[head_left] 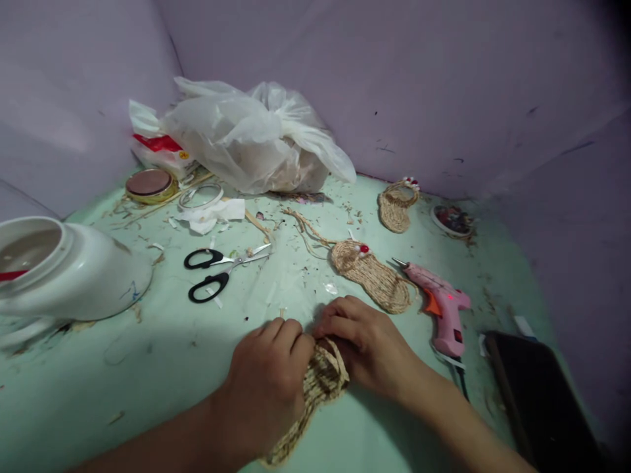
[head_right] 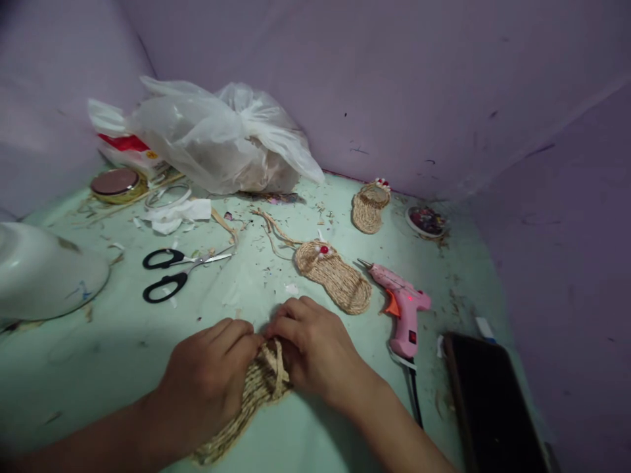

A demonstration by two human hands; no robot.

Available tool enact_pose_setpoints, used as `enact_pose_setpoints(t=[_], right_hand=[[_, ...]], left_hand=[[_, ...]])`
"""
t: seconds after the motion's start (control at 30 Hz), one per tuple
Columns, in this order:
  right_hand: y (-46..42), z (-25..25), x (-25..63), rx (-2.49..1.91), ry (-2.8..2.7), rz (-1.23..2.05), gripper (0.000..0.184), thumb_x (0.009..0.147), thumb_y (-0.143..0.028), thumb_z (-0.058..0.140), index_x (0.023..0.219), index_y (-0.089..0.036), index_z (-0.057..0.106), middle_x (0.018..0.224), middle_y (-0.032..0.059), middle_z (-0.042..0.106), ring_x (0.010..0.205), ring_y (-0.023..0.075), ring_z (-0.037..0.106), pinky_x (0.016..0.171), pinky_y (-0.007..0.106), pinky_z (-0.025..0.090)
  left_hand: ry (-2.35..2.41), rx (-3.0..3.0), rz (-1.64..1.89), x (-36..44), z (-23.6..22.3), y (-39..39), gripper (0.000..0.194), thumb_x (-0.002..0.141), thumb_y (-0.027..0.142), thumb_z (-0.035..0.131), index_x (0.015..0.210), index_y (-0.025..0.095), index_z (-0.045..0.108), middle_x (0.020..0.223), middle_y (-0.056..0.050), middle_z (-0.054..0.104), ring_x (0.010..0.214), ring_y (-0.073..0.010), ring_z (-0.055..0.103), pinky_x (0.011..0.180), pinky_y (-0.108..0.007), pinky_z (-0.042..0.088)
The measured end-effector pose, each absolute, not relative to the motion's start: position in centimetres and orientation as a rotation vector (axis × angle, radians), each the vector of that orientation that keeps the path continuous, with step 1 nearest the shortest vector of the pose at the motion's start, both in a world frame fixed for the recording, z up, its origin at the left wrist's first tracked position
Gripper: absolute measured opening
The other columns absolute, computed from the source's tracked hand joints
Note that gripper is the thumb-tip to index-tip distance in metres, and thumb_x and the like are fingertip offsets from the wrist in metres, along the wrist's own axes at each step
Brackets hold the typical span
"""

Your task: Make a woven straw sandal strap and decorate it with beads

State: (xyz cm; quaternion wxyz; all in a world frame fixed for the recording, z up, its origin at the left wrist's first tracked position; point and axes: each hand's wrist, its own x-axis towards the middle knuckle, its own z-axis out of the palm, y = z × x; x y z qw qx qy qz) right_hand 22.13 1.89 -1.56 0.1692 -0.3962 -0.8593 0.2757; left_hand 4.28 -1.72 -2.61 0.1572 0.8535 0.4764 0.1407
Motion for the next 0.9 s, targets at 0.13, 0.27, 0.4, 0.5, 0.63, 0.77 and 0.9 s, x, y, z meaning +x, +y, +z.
enact_pose_setpoints(t=[0.13, 0.27, 0.4, 0.5, 0.63, 0.77, 0.9], right_hand=[[2.0, -1.3, 21.7, -1.142, -2.556, 0.770, 0.024, 0.076, -0.005, 0.053, 0.089, -0.020, 0.066, 0.080, 0.0039, 0.062, 0.076, 0.0177, 0.053, 0.065, 0.029, 0.044], [2.3, -0.8, 21.2, -1.120, -2.608, 0.775, 0.018, 0.078, -0.008, 0.052, 0.085, -0.019, 0.064, 0.077, 0.0039, 0.060, 0.073, 0.0174, 0.052, 0.067, 0.031, 0.044], [2.3, -0.8, 21.1, -1.145, -2.616, 0.809, 0.016, 0.076, -0.007, 0.053, 0.083, -0.019, 0.062, 0.078, 0.0043, 0.058, 0.074, 0.0181, 0.051, 0.071, 0.033, 0.044], [2.1, -1.2, 21.2, -1.146, -2.571, 0.834, 0.014, 0.076, -0.007, 0.053, 0.081, -0.018, 0.060, 0.079, 0.0052, 0.058, 0.076, 0.0188, 0.050, 0.069, 0.032, 0.043], [1.1, -1.7, 21.4, -1.210, -2.438, 0.847, 0.019, 0.077, -0.004, 0.052, 0.086, -0.018, 0.061, 0.082, 0.0053, 0.060, 0.077, 0.0187, 0.051, 0.067, 0.031, 0.043], [-0.9, -1.7, 21.2, -1.377, -2.312, 0.728, 0.018, 0.076, -0.006, 0.050, 0.085, -0.017, 0.061, 0.079, 0.0068, 0.062, 0.072, 0.0194, 0.053, 0.062, 0.031, 0.045], [-2.4, -1.9, 21.1, -1.417, -2.231, 0.529, 0.022, 0.076, -0.007, 0.048, 0.089, -0.018, 0.062, 0.082, 0.0084, 0.064, 0.071, 0.0198, 0.057, 0.058, 0.031, 0.048]], left_hand=[[1.350, 2.491, 0.397, 4.4, -2.7, -1.8, 0.020, 0.073, 0.007, 0.042, 0.078, 0.016, 0.058, 0.073, -0.007, 0.057, 0.068, -0.0238, 0.051, 0.059, -0.040, 0.047], [1.322, 2.524, 0.383, 4.5, -2.6, -1.6, 0.019, 0.070, 0.007, 0.043, 0.078, 0.016, 0.058, 0.072, -0.007, 0.056, 0.067, -0.0232, 0.050, 0.058, -0.039, 0.047], [1.323, 2.514, 0.369, 4.5, -2.6, -1.6, 0.018, 0.069, 0.006, 0.045, 0.078, 0.015, 0.057, 0.074, -0.008, 0.057, 0.070, -0.0237, 0.050, 0.059, -0.039, 0.046], [1.343, 2.469, 0.399, 4.3, -2.7, -1.5, 0.016, 0.072, 0.008, 0.044, 0.077, 0.016, 0.057, 0.074, -0.008, 0.057, 0.071, -0.0236, 0.049, 0.061, -0.039, 0.045], [1.329, 2.282, 0.474, 3.6, -2.9, -1.1, 0.016, 0.081, 0.014, 0.042, 0.076, 0.017, 0.057, 0.075, -0.006, 0.057, 0.075, -0.0215, 0.050, 0.066, -0.036, 0.044], [1.281, 2.191, 0.431, 3.1, -2.3, -0.6, 0.014, 0.081, 0.016, 0.045, 0.080, 0.019, 0.059, 0.080, -0.005, 0.058, 0.079, -0.0211, 0.051, 0.068, -0.035, 0.043], [1.260, 2.288, 0.335, 3.4, -1.8, -0.5, 0.014, 0.075, 0.012, 0.046, 0.073, 0.019, 0.057, 0.076, -0.004, 0.057, 0.074, -0.0213, 0.049, 0.065, -0.036, 0.042]])
